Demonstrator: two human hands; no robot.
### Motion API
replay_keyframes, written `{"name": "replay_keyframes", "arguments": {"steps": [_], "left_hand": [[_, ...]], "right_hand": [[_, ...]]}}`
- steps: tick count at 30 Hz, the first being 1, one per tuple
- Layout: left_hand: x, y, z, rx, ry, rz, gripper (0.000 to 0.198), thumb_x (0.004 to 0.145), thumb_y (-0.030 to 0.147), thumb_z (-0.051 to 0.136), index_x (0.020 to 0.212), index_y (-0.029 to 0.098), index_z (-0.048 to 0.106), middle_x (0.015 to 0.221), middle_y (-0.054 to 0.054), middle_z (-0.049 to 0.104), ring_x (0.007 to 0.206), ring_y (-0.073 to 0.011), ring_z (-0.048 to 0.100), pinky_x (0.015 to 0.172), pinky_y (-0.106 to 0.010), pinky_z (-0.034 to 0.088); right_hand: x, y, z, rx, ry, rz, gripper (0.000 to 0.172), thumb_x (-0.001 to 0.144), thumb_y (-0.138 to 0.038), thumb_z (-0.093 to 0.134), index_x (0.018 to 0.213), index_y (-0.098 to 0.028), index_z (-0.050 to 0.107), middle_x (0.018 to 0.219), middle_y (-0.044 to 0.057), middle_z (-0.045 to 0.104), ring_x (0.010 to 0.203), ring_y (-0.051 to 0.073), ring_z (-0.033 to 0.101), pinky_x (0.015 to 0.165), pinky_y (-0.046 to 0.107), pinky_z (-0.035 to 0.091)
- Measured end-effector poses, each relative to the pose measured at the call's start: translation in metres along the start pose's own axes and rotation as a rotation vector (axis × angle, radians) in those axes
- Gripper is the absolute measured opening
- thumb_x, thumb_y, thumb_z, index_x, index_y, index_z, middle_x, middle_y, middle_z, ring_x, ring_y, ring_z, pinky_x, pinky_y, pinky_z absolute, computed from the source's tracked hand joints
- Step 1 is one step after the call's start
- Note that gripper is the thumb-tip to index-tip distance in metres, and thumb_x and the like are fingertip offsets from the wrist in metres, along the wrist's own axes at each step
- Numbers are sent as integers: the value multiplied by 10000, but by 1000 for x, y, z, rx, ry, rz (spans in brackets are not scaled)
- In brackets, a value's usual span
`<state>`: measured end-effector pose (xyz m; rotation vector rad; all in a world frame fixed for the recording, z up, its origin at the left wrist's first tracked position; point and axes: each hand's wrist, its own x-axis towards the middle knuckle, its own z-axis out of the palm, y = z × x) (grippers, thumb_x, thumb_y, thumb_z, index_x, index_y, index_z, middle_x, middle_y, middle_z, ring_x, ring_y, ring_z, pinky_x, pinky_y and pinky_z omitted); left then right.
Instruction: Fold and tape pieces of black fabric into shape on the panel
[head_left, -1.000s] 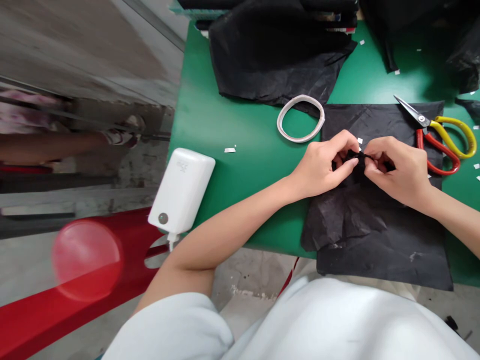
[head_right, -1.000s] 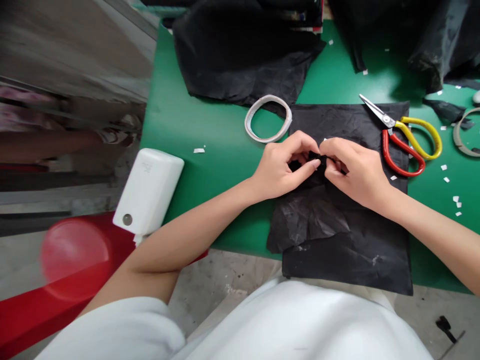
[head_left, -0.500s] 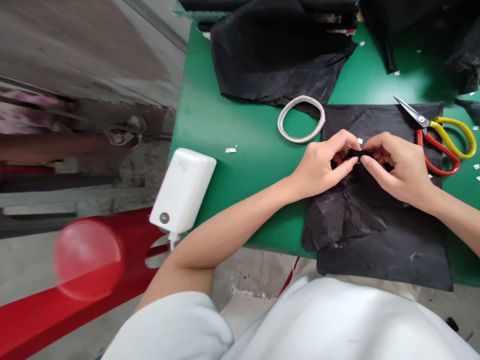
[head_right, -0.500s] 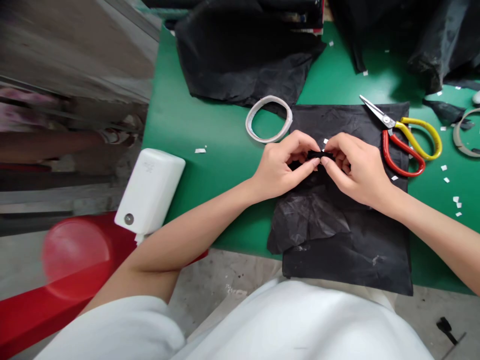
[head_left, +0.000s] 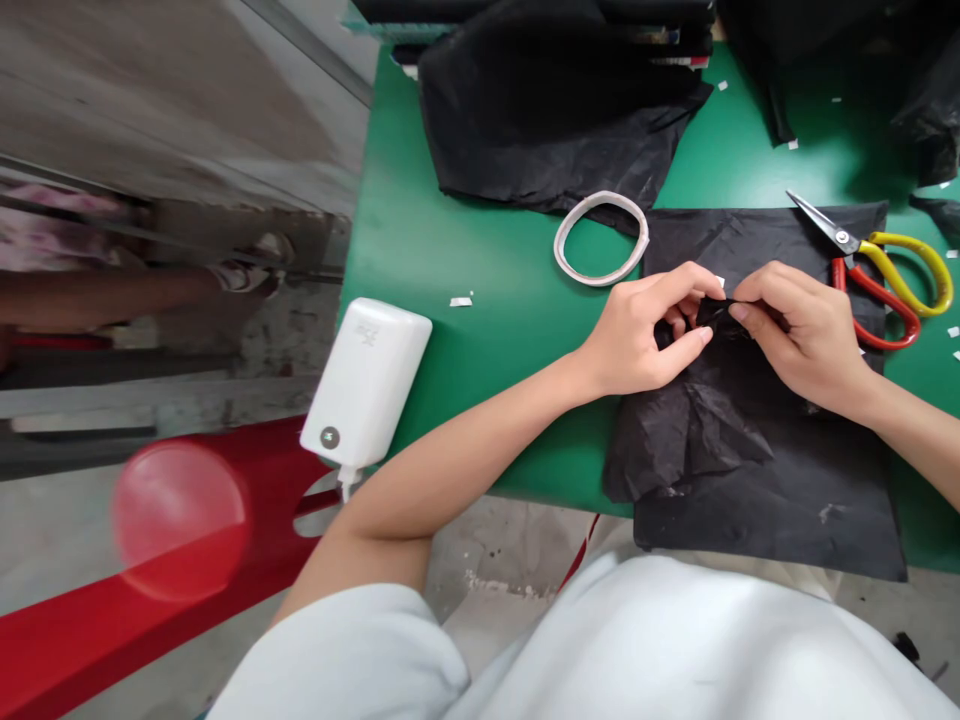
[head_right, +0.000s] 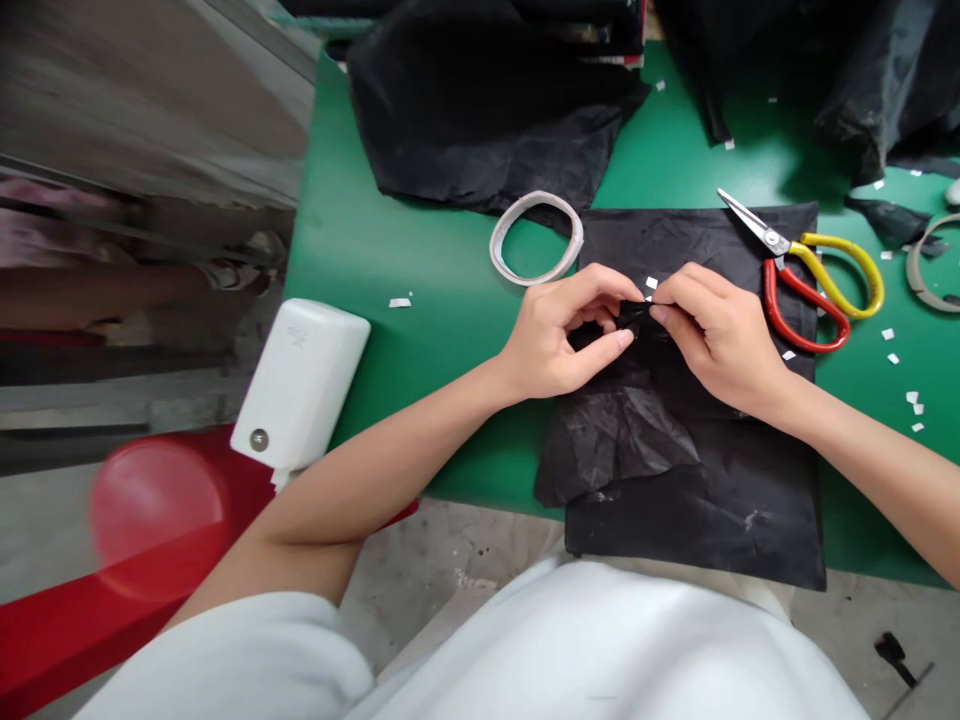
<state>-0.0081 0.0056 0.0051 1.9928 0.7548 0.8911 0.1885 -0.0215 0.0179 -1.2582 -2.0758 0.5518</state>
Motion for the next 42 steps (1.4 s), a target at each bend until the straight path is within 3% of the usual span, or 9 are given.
{"name": "replay_keyframes", "arguments": {"steps": [6,9,17,29,42], "left_hand": [[-2,-1,-1,-129,-19,28,353,741,110,550,1091,160,557,1074,-94,612,758,-107,620,633,-224,566],[-1,0,-1,-65,-35,93,355,751,139,597,1100,180,547,1168,-113,571,804,-120,615,606,-220,562],[1,-3,1,134,25,112,189,862,303,637,992,175,589,1066,-82,647,815,-114,615,586,-198,548],[0,-2,2,169,100,173,116,885,239,606,934,135,621,793,-33,679,640,-73,600,608,-175,507],[-1,-5,6,12,92,62,42,901,144,534,903,136,574,819,-32,662,682,-88,668,636,-198,550]], "right_hand": [[1,-1,-1,55,9,6,118,886,-174,507,785,-226,538,705,-5,569,628,126,533,566,276,387],[1,-2,-1,57,6,38,121,883,-205,518,765,-231,528,668,-10,554,596,128,521,540,279,375],[0,-2,-1,36,8,70,115,878,-240,531,763,-238,529,686,-4,590,562,125,499,510,286,361],[0,-1,1,-16,30,10,98,892,-224,529,795,-238,521,671,-10,581,539,115,483,483,276,352],[1,-2,-1,60,4,8,143,923,-241,473,797,-228,541,631,-15,577,556,119,544,532,261,418]]}}
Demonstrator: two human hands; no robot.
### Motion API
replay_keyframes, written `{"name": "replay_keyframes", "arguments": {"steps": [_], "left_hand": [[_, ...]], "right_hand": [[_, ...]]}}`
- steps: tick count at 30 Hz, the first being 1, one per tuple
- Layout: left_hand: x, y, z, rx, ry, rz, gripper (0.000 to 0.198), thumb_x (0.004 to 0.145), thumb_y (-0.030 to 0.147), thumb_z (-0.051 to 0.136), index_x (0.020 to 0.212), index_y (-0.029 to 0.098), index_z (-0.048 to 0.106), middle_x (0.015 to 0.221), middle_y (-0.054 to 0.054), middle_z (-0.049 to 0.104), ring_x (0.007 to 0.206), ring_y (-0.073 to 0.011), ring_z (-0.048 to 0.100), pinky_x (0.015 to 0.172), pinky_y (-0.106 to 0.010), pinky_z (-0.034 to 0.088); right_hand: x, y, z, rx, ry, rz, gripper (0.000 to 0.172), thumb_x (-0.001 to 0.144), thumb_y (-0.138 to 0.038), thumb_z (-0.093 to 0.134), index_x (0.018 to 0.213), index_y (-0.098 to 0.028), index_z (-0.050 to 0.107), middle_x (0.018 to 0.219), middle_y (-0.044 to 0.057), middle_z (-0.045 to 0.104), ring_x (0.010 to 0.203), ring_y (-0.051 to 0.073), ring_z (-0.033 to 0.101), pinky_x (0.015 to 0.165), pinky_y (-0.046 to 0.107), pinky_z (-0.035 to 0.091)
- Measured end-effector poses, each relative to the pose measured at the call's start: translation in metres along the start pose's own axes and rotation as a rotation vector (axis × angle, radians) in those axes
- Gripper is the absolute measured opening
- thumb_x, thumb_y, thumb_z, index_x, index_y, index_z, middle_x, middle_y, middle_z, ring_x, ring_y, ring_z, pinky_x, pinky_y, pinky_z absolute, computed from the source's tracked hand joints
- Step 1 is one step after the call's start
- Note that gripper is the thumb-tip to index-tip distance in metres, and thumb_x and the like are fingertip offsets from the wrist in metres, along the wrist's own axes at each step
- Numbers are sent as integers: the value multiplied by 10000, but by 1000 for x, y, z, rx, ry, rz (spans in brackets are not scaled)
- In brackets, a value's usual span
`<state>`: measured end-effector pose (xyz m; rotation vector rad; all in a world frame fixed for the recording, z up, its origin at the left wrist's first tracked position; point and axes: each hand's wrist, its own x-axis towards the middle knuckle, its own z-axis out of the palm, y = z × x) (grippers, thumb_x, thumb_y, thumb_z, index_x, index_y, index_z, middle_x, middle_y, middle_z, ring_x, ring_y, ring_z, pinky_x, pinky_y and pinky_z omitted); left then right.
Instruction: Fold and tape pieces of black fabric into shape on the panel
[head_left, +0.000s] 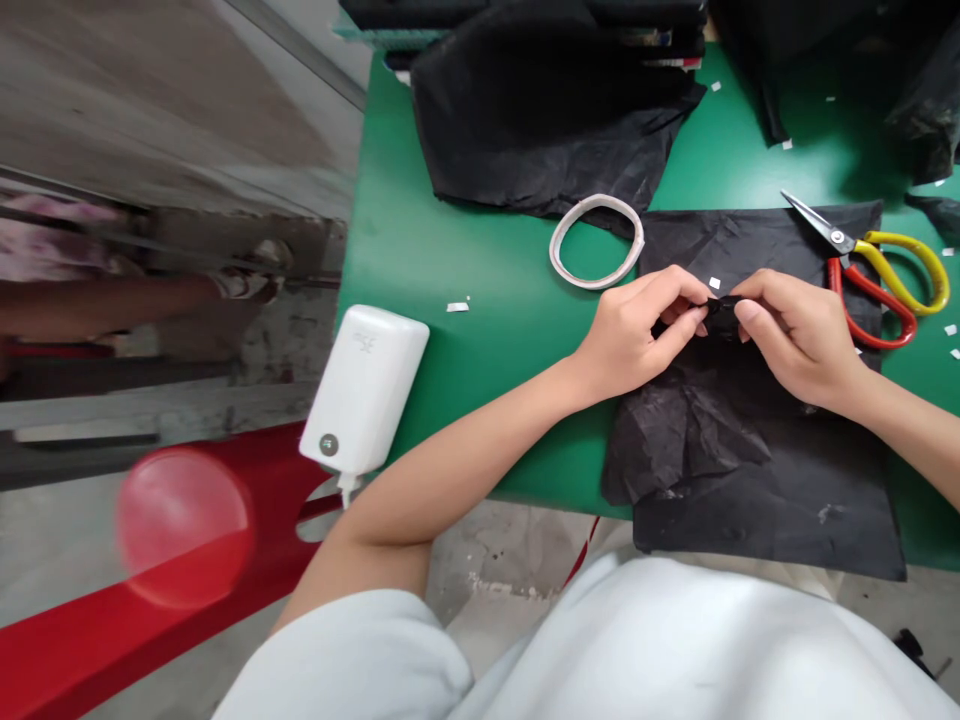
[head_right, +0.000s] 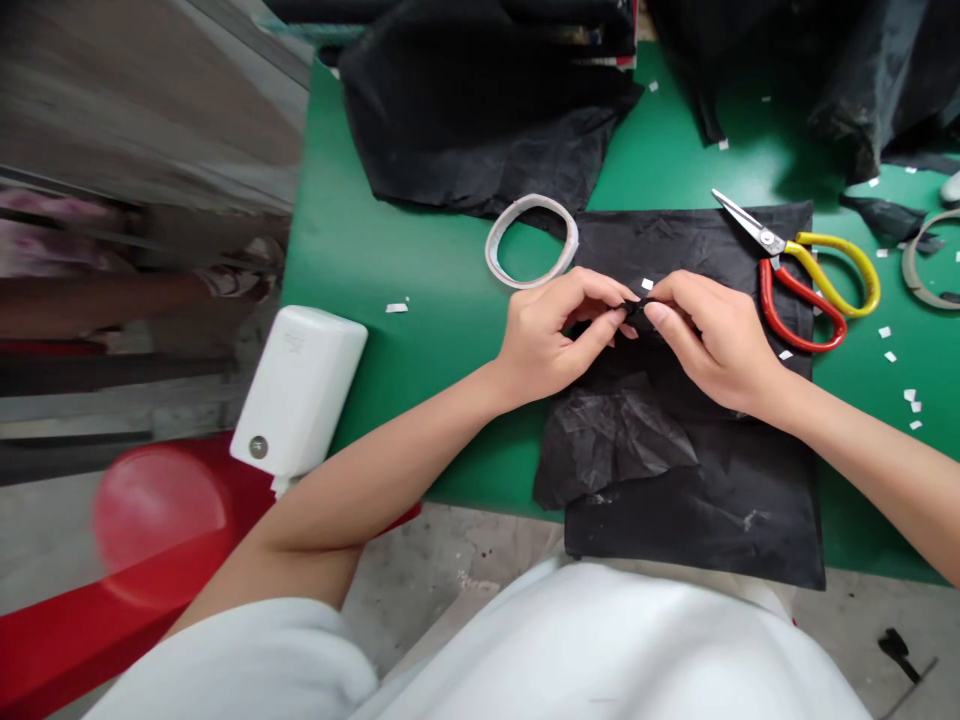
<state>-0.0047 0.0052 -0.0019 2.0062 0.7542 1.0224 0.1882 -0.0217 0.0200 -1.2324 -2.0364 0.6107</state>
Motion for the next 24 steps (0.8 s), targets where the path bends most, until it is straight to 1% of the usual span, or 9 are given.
{"name": "replay_keyframes", "arguments": {"steps": [3,5,7,10,14,16,20,24], "left_hand": [[0,-1,1,20,2,26,46,898,131,531,907,135,575,838,-34,667,694,-84,665,642,-194,559],[1,-1,0,65,7,62,48,890,120,537,908,135,579,862,-41,676,717,-87,660,647,-194,560],[2,0,0,108,17,93,52,876,106,544,899,137,578,905,-53,687,777,-100,666,654,-196,559],[3,1,-1,146,35,125,108,846,55,524,884,144,572,973,-66,695,870,-124,669,676,-216,556],[2,0,-3,167,30,123,209,796,18,466,917,164,556,1001,-68,686,914,-155,663,697,-271,561],[2,-1,-3,184,16,119,247,769,19,457,945,171,541,1010,-70,677,936,-172,657,714,-297,566],[0,-3,-4,259,-4,137,307,726,37,468,999,170,517,1022,-74,657,957,-197,637,814,-364,557],[1,-4,-5,333,-28,182,306,752,145,555,1052,170,500,1027,-81,633,960,-219,613,858,-412,526]], "right_hand": [[-1,-1,0,31,5,20,121,916,-262,493,819,-223,555,640,-16,588,535,109,538,509,253,415],[-1,-2,1,26,16,16,81,876,-272,564,819,-216,558,630,-24,575,493,96,502,462,244,387],[-2,-1,2,-1,33,6,62,837,-245,605,809,-213,560,629,-29,576,469,87,476,435,241,367],[-3,0,3,-47,72,4,40,814,-188,605,814,-212,573,672,-18,614,485,91,496,444,244,381],[-5,3,4,-112,108,7,53,805,-155,607,819,-205,593,707,-2,624,528,100,525,485,252,420],[-5,4,5,-131,107,6,51,809,-150,608,829,-197,600,743,12,633,536,96,522,487,251,423],[-6,6,6,-160,96,-18,74,796,-134,625,837,-192,604,801,29,650,545,93,513,479,249,422],[-6,6,6,-150,99,-17,75,799,-137,624,832,-201,603,793,25,641,549,100,517,482,258,429]]}}
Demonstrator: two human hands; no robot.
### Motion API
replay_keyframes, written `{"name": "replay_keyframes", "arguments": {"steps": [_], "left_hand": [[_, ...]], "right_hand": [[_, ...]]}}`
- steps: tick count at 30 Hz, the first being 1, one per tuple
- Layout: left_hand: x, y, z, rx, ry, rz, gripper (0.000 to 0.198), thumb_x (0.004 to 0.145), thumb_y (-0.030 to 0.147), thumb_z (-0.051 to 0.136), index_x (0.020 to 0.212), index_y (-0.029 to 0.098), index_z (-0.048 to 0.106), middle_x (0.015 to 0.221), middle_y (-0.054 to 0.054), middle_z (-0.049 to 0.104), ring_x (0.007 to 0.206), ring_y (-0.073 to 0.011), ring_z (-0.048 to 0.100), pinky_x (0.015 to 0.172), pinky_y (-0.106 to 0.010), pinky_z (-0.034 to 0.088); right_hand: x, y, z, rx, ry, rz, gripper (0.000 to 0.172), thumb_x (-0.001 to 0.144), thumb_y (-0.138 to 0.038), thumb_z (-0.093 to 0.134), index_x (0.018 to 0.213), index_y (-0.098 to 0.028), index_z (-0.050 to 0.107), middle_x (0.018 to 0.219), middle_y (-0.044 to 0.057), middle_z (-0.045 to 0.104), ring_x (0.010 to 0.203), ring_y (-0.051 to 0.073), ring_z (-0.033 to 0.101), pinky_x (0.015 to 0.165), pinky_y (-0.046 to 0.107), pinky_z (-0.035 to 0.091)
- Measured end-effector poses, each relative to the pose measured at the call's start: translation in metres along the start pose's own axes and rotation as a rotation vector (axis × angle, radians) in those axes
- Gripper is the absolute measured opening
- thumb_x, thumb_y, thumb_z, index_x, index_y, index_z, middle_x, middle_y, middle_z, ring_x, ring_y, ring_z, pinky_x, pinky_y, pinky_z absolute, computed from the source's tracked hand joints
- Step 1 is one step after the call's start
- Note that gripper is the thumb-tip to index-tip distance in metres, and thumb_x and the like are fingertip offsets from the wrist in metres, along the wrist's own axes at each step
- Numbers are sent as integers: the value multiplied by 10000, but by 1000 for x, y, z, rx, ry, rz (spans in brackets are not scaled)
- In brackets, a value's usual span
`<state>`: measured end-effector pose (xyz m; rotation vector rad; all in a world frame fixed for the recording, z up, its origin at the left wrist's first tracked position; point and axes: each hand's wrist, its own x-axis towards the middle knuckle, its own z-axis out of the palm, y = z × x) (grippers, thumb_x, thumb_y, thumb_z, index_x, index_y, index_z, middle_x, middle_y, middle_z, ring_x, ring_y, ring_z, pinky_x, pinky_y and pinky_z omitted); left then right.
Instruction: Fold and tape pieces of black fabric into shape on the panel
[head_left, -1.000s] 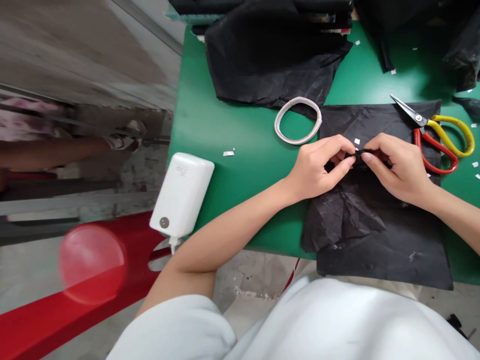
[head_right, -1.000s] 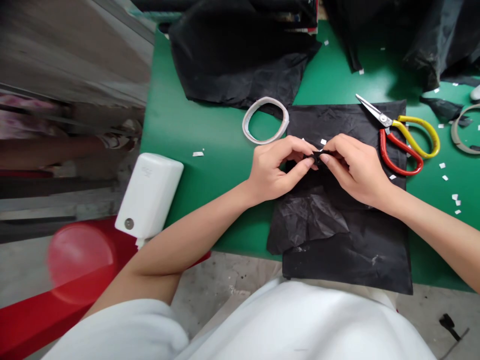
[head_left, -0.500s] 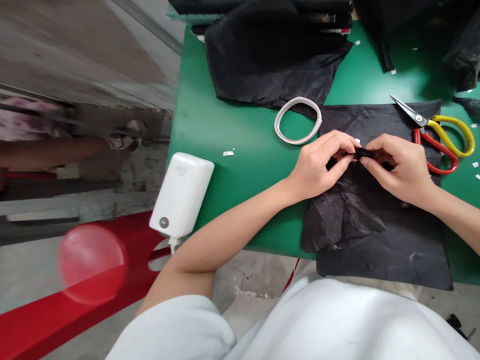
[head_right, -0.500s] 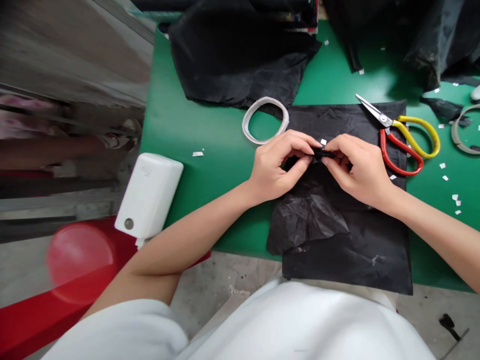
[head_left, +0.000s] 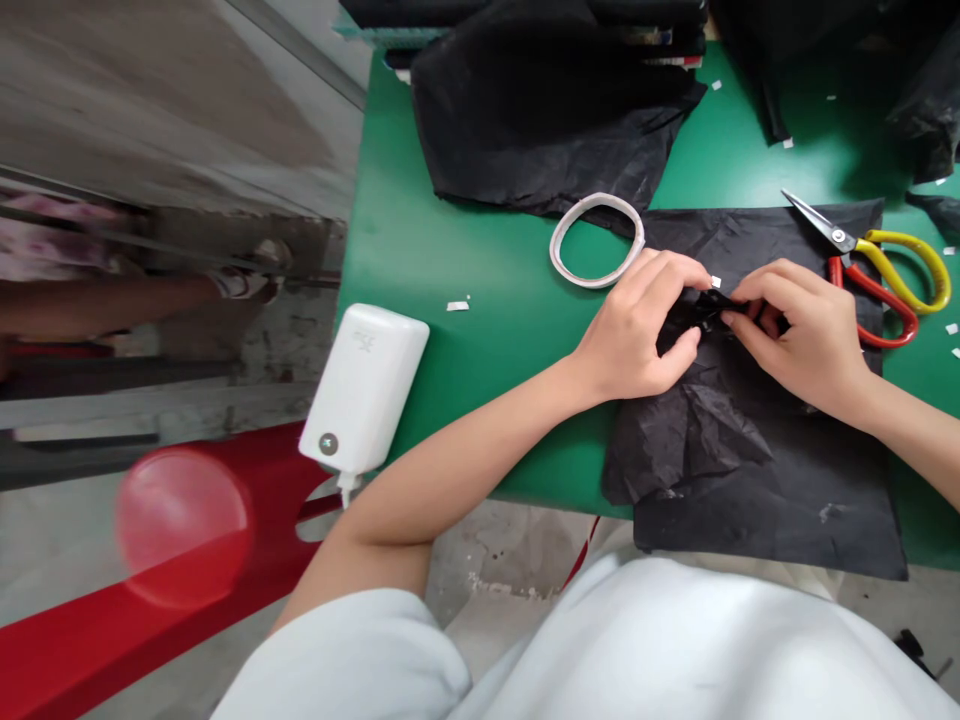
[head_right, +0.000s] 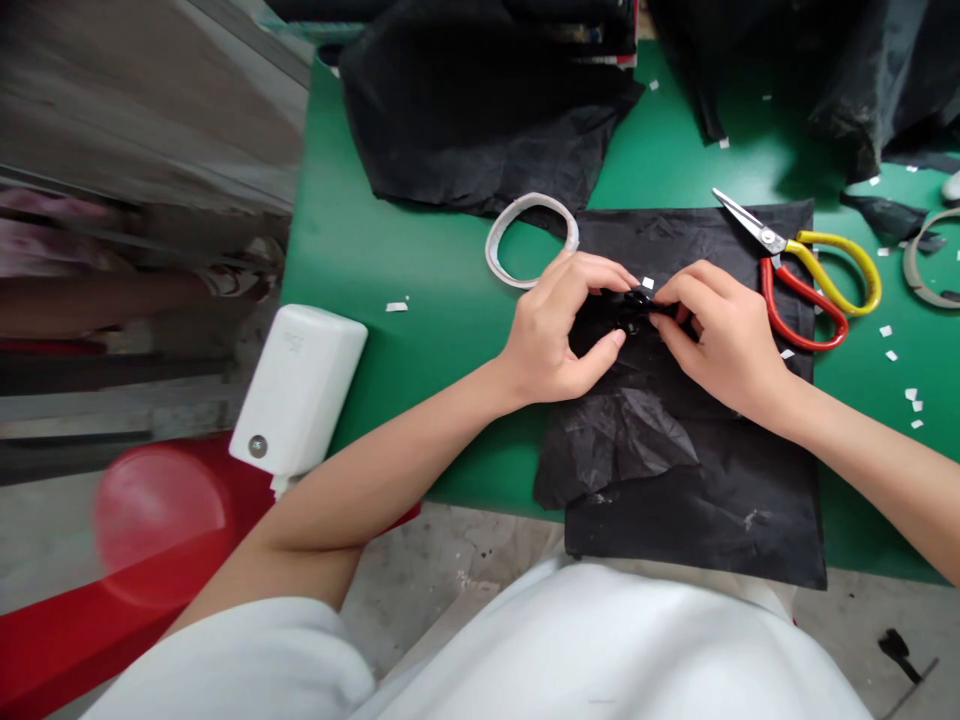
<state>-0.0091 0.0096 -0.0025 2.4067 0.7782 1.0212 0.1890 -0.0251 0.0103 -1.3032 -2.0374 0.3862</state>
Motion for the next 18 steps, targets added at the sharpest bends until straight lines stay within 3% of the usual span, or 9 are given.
{"name": "replay_keyframes", "arguments": {"steps": [3,8,14,18], "left_hand": [[1,0,-1,81,16,62,284,788,236,627,1046,191,515,1059,-82,608,968,-220,593,863,-418,514],[0,-1,-1,188,44,147,120,827,203,634,924,201,564,1077,-87,587,998,-210,565,817,-367,519],[-2,-4,2,173,69,100,95,836,217,643,835,180,555,1045,-83,598,964,-198,577,798,-353,528],[-1,-2,2,130,94,57,157,824,223,642,929,179,534,1042,-84,607,968,-202,596,832,-372,530]], "right_hand": [[0,-1,0,16,3,9,65,805,-151,621,834,-206,602,778,21,629,555,107,523,480,263,424],[0,-1,-1,26,5,20,49,809,-161,614,817,-199,583,744,14,602,549,101,511,481,257,409],[0,-2,-1,72,13,51,85,804,-158,613,766,-204,553,746,14,607,559,102,511,494,257,414],[0,-3,-1,73,17,57,86,805,-166,608,758,-206,549,747,12,612,558,103,508,494,263,418]]}}
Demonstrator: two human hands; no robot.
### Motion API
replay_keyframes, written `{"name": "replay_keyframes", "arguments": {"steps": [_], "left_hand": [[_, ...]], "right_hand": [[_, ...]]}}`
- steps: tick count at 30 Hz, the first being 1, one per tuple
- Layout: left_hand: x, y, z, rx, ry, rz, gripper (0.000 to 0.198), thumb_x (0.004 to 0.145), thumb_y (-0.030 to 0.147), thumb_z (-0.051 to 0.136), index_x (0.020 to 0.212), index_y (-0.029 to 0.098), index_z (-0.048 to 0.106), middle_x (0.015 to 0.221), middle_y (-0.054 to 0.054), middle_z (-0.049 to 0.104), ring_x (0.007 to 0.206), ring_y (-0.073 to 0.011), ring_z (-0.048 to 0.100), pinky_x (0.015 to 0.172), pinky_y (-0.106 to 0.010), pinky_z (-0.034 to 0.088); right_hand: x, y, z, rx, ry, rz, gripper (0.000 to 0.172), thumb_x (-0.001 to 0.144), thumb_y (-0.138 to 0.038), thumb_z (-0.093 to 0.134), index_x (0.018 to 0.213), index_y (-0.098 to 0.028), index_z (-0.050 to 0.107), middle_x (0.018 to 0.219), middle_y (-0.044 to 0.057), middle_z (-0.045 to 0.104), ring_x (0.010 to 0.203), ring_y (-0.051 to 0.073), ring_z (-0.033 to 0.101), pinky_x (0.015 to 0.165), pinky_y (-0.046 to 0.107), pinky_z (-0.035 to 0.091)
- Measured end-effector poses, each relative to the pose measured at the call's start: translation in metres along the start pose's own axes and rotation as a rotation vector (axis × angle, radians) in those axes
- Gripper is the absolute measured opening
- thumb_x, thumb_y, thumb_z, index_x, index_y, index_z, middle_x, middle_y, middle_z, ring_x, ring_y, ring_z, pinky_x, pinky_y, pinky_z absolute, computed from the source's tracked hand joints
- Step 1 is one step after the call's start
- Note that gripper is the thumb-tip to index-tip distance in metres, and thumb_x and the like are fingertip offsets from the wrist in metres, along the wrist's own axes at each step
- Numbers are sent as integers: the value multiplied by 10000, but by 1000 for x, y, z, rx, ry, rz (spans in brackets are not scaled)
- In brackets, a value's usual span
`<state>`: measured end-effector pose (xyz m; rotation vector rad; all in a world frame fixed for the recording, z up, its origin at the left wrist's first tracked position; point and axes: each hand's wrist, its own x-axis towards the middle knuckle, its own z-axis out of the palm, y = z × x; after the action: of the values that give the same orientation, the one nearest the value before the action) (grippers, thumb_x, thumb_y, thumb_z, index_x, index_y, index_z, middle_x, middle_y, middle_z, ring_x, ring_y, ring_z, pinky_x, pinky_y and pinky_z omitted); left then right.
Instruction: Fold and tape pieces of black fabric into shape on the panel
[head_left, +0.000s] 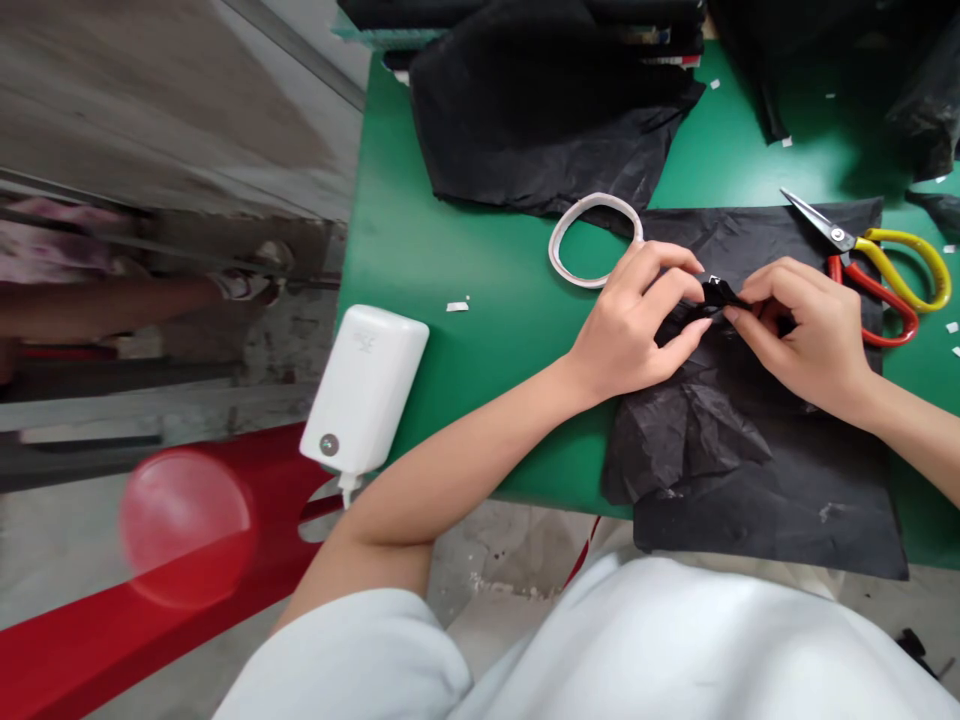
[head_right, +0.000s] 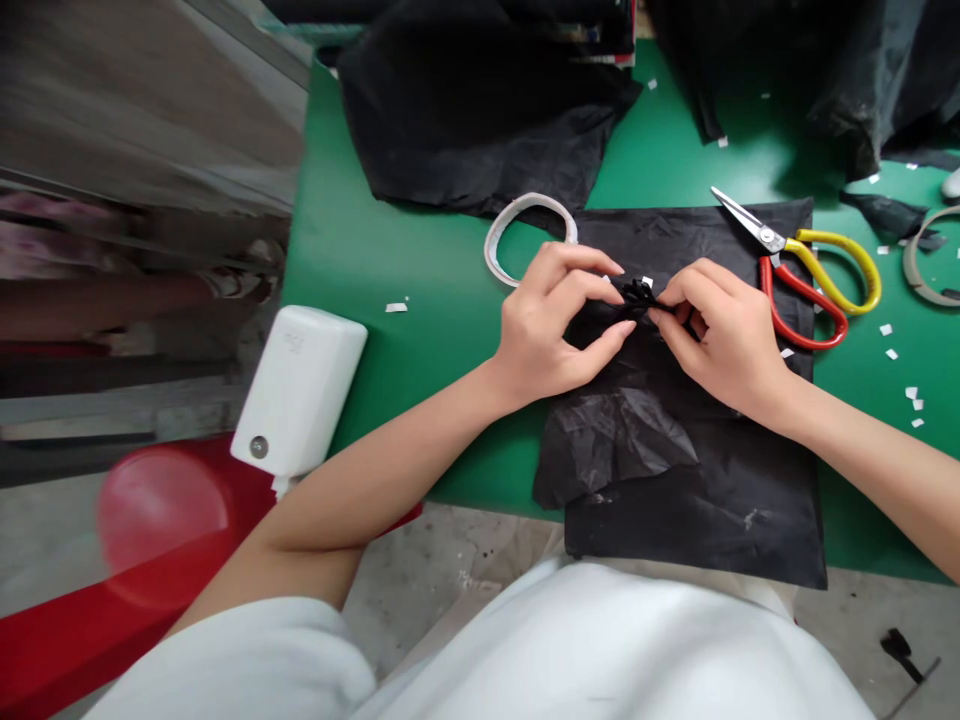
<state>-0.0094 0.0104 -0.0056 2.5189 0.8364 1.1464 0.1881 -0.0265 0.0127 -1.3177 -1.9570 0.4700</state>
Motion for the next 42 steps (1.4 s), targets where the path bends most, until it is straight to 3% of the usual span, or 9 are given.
{"name": "replay_keyframes", "arguments": {"steps": [5,17,22,29,36,38,42], "left_hand": [[2,3,-2,-49,-24,-32,371,802,226,636,1136,181,481,1078,-93,633,1021,-230,597,901,-413,516],[1,0,-2,-11,-75,-10,410,802,261,643,1176,189,491,1070,-78,655,1019,-237,586,904,-415,502],[2,1,-2,-5,-69,14,388,798,276,640,1150,171,515,1057,-84,662,1000,-241,592,900,-417,501],[3,4,-5,-48,-91,-85,268,793,177,517,1057,163,561,1013,-80,667,968,-236,591,869,-414,503],[3,3,-6,-41,-107,-124,230,823,164,461,1026,175,568,1014,-74,669,974,-233,592,868,-410,486],[3,3,-5,-37,-92,-113,202,841,171,464,1017,169,565,1002,-75,670,956,-226,591,857,-398,487],[3,3,-4,-24,-81,-96,173,860,174,468,1004,154,560,981,-78,669,938,-217,591,848,-381,488]], "right_hand": [[0,-1,-1,6,17,0,61,809,-167,599,792,-221,578,733,11,615,554,115,518,486,276,428],[0,-2,-2,-5,28,-12,72,831,-184,588,830,-232,642,770,17,682,574,131,572,511,288,457],[0,-2,-2,-2,29,-17,72,837,-192,595,839,-225,659,824,29,698,580,125,585,518,283,480],[-1,2,1,-66,0,-74,73,805,-177,626,853,-226,651,867,43,693,552,112,545,488,283,454],[-1,-4,-4,-15,-21,-13,262,769,-115,584,1011,-213,557,788,36,595,588,136,530,530,301,469],[-1,-5,-6,-19,-51,-88,184,793,-142,572,955,-223,543,724,12,547,590,138,509,547,303,461],[-2,-5,-5,-115,-217,-375,38,840,-238,556,834,-201,549,718,25,560,649,153,500,575,297,455]]}}
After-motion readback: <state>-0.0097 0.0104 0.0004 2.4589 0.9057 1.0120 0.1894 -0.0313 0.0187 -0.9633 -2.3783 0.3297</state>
